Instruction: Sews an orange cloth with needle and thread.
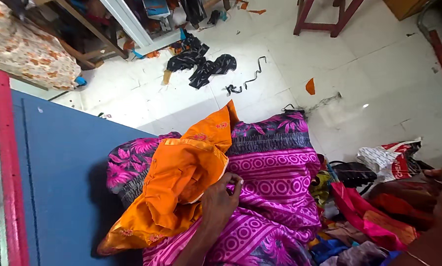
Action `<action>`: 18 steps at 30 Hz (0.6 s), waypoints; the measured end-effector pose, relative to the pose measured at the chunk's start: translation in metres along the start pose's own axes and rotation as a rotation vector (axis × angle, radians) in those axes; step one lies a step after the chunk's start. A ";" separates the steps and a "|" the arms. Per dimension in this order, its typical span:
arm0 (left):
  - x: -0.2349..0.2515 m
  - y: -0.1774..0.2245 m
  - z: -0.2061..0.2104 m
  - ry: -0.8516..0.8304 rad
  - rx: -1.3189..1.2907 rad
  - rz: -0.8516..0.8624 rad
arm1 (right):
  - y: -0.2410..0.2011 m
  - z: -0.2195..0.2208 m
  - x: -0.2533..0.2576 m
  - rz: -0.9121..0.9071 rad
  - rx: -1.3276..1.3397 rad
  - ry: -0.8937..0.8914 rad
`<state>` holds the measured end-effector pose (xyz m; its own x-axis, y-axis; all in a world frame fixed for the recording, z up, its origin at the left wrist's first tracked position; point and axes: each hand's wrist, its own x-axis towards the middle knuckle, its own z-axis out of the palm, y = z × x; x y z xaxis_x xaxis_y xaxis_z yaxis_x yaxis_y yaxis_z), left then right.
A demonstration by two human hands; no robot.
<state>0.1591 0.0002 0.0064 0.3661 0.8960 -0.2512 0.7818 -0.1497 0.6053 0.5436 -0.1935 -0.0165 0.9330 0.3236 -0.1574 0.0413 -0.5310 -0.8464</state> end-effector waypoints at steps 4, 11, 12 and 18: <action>0.000 -0.001 0.001 -0.006 -0.001 -0.003 | -0.006 0.002 0.000 0.086 -0.041 0.026; -0.001 -0.002 0.002 0.013 0.016 0.019 | 0.031 -0.009 0.012 0.034 0.047 0.014; -0.001 -0.002 0.002 0.011 0.035 0.023 | 0.030 -0.009 0.012 0.036 0.040 0.007; -0.001 -0.002 0.012 -0.005 0.151 0.214 | 0.000 0.004 0.008 0.116 -0.076 0.024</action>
<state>0.1632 -0.0054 -0.0038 0.5335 0.8352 -0.1333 0.7525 -0.3968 0.5256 0.5491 -0.1877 -0.0196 0.9413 0.2386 -0.2389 -0.0408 -0.6220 -0.7819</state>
